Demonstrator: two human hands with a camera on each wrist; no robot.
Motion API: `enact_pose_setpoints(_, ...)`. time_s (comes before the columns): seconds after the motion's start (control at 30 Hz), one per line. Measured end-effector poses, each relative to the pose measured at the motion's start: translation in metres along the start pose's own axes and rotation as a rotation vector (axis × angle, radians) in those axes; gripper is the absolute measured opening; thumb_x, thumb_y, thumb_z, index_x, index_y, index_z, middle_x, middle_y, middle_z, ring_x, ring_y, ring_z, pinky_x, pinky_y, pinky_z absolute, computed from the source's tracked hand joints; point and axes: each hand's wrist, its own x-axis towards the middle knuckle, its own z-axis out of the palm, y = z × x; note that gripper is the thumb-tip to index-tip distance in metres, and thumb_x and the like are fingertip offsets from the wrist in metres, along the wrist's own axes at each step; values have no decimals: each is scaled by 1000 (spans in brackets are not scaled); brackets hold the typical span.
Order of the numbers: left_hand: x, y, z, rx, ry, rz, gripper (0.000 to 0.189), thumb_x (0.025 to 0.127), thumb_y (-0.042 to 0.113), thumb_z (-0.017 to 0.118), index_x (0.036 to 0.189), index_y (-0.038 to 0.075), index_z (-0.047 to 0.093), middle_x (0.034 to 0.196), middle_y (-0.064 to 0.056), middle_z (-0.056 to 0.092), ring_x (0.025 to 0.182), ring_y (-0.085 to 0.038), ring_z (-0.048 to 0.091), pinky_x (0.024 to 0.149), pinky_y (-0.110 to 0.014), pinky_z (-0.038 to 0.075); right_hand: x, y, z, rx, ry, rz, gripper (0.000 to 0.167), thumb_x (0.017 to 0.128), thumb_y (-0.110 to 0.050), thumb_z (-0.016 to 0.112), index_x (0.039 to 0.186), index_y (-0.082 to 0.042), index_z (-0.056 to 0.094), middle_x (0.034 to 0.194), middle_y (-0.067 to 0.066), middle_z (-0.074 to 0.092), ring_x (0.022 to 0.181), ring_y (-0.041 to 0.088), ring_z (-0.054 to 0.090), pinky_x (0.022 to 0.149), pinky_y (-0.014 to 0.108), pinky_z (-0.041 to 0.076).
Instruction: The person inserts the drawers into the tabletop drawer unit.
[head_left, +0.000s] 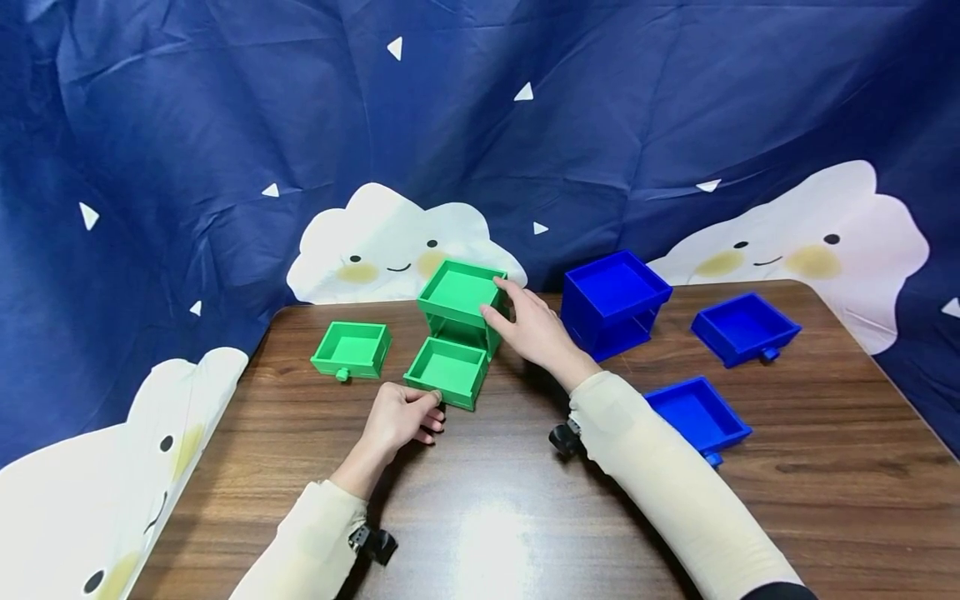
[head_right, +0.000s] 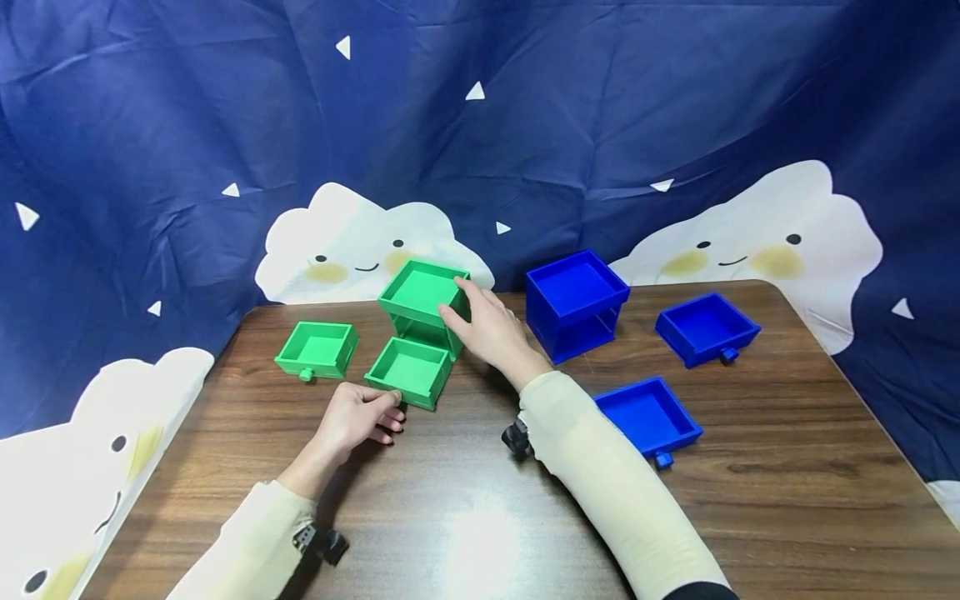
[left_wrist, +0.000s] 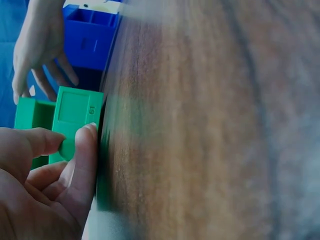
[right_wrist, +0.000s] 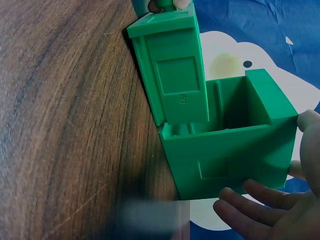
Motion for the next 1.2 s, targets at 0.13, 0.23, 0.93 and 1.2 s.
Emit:
enact_pose_setpoints(0.13, 3, 0, 0, 7, -7, -5, 23, 102, 7, 67, 102, -12, 79, 72, -13, 76, 58, -12, 71, 50, -28, 59, 0, 1, 0, 2, 2, -2, 71, 108, -58, 55, 167, -22, 40, 153, 19, 57, 141, 38, 58, 117, 62, 47)
enact_pose_setpoints(0.23, 4, 0, 0, 10, -12, -9, 23, 103, 7, 66, 102, -12, 79, 72, -12, 76, 58, -12, 70, 50, -28, 60, 0, 1, 0, 2, 3, -6, 71, 108, -58, 56, 167, -22, 40, 155, 19, 57, 142, 38, 57, 117, 61, 47)
enact_pose_setpoints(0.93, 9, 3, -2, 10, -15, -14, 25, 104, 6, 63, 104, -14, 78, 71, -10, 75, 58, -11, 69, 51, -27, 60, -1, -1, -1, -4, -9, 3, 72, 108, -59, 55, 168, -22, 39, 160, 18, 53, 149, 37, 53, 120, 64, 43)
enact_pose_setpoints(1.2, 8, 3, -1, -10, 0, -3, 25, 104, 5, 63, 108, -15, 77, 73, -13, 76, 58, -12, 70, 52, -28, 60, 0, -2, -2, 0, -8, -5, 72, 109, -58, 55, 168, -21, 39, 158, 18, 55, 146, 37, 55, 119, 63, 45)
